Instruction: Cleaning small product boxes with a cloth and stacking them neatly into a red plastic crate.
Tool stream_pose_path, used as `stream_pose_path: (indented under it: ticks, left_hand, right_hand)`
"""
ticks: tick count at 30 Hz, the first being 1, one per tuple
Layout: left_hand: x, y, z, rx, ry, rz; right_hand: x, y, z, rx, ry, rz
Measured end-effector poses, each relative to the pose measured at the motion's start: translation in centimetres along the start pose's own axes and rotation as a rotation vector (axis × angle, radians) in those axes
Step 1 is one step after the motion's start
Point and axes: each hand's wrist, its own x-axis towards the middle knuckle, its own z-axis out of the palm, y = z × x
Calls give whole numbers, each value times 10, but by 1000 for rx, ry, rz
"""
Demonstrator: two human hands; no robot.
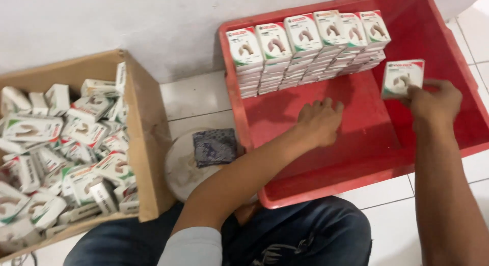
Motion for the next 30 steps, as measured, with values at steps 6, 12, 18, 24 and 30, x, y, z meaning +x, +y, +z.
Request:
stream_pose_path:
  ticks: [6, 12, 18, 24, 30]
  left_hand:
    - [72, -34, 75, 360, -339, -175]
    - [65, -26, 78, 406, -332, -79]
    - [63, -27, 116, 447, -458, -26]
    - [52, -23, 103, 457, -513, 11]
    - [45, -23, 100, 475, -564, 16]
  right_hand:
    - [97, 24, 61, -306, 62, 94]
    - [145, 43, 104, -178, 31, 108]
    - [167, 74, 137, 3, 205, 398]
    - [185, 105, 170, 740, 443, 576]
    - [126, 43, 143, 351, 216, 540]
